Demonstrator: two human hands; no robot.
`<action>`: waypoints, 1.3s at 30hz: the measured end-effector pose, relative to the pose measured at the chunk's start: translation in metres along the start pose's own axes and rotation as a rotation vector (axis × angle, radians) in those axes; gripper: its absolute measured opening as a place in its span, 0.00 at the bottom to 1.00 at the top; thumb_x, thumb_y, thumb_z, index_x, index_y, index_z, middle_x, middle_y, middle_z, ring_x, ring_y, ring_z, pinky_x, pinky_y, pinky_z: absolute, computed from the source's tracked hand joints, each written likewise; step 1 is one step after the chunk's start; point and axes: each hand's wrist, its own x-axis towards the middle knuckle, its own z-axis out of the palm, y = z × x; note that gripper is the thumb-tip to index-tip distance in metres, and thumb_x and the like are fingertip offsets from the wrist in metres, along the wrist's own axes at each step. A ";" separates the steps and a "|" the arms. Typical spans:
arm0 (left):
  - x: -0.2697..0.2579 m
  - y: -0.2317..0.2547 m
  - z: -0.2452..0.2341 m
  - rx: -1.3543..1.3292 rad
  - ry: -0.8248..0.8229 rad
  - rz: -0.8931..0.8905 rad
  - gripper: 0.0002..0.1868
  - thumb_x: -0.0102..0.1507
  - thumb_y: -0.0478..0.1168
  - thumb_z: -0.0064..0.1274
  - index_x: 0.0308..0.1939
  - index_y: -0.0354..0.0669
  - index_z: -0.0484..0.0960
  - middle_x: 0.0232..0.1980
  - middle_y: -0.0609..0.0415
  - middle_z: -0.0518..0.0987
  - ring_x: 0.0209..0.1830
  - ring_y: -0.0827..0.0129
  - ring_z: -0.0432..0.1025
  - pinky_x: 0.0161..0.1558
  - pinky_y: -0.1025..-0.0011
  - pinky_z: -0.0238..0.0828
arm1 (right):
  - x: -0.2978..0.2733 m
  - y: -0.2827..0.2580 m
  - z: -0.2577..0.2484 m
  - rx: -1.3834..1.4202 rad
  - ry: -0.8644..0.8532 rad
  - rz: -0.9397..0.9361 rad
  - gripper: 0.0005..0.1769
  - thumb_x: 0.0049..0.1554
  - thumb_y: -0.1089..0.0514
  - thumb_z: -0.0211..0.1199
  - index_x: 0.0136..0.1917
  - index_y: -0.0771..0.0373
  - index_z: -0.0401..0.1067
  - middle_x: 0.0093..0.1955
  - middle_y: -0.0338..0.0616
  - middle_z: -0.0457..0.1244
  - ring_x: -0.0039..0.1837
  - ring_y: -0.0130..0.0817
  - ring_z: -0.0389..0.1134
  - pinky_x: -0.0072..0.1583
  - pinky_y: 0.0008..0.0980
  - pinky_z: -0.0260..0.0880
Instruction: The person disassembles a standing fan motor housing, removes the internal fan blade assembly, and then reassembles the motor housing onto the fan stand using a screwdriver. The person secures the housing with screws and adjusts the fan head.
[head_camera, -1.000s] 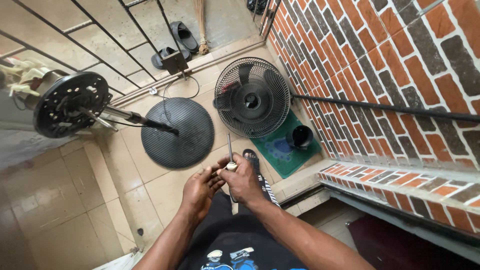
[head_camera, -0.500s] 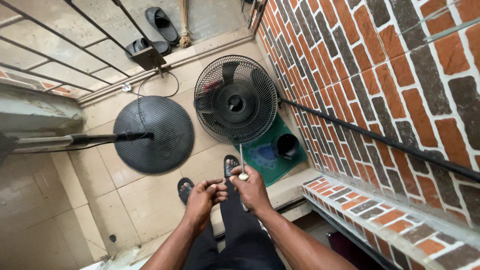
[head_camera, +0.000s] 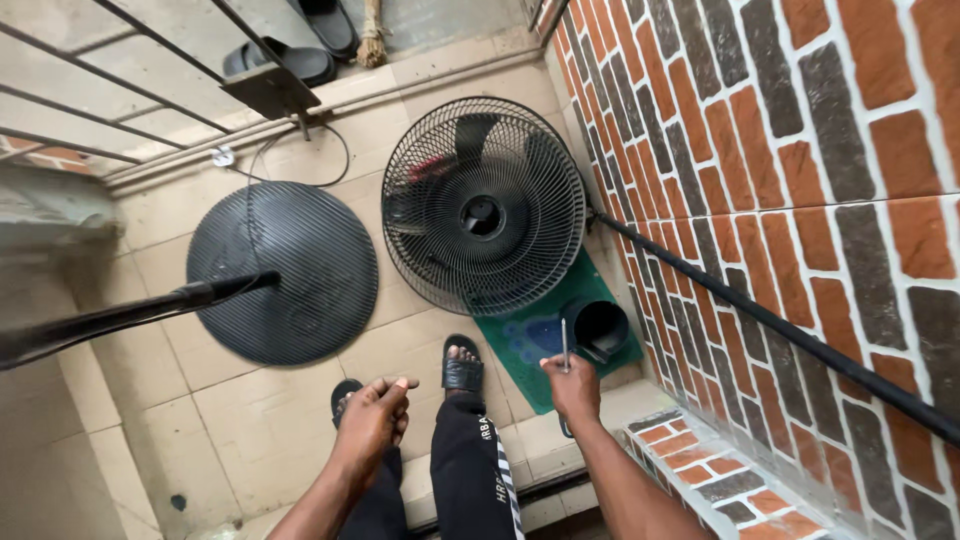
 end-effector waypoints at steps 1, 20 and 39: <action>0.012 0.000 0.001 0.008 0.007 -0.013 0.14 0.69 0.44 0.49 0.48 0.38 0.81 0.25 0.60 0.66 0.21 0.76 0.61 0.21 0.76 0.55 | 0.017 0.014 0.008 -0.005 0.008 0.015 0.14 0.52 0.48 0.70 0.44 0.60 0.81 0.41 0.51 0.71 0.46 0.46 0.73 0.52 0.40 0.70; 0.185 -0.130 -0.050 -0.047 -0.104 -0.180 0.17 0.67 0.30 0.37 0.57 0.29 0.74 0.52 0.37 0.85 0.45 0.61 0.81 0.50 0.67 0.79 | 0.223 0.188 0.135 -0.393 -0.084 -0.052 0.23 0.57 0.50 0.63 0.62 0.65 0.74 0.73 0.66 0.56 0.81 0.60 0.46 0.77 0.47 0.50; 0.163 -0.168 -0.036 0.118 -0.006 0.156 0.13 0.66 0.41 0.56 0.41 0.31 0.87 0.25 0.58 0.78 0.26 0.74 0.71 0.31 0.76 0.67 | 0.041 0.011 0.108 0.036 -0.355 -0.214 0.27 0.55 0.51 0.63 0.62 0.71 0.70 0.56 0.57 0.65 0.36 0.44 0.75 0.46 0.44 0.75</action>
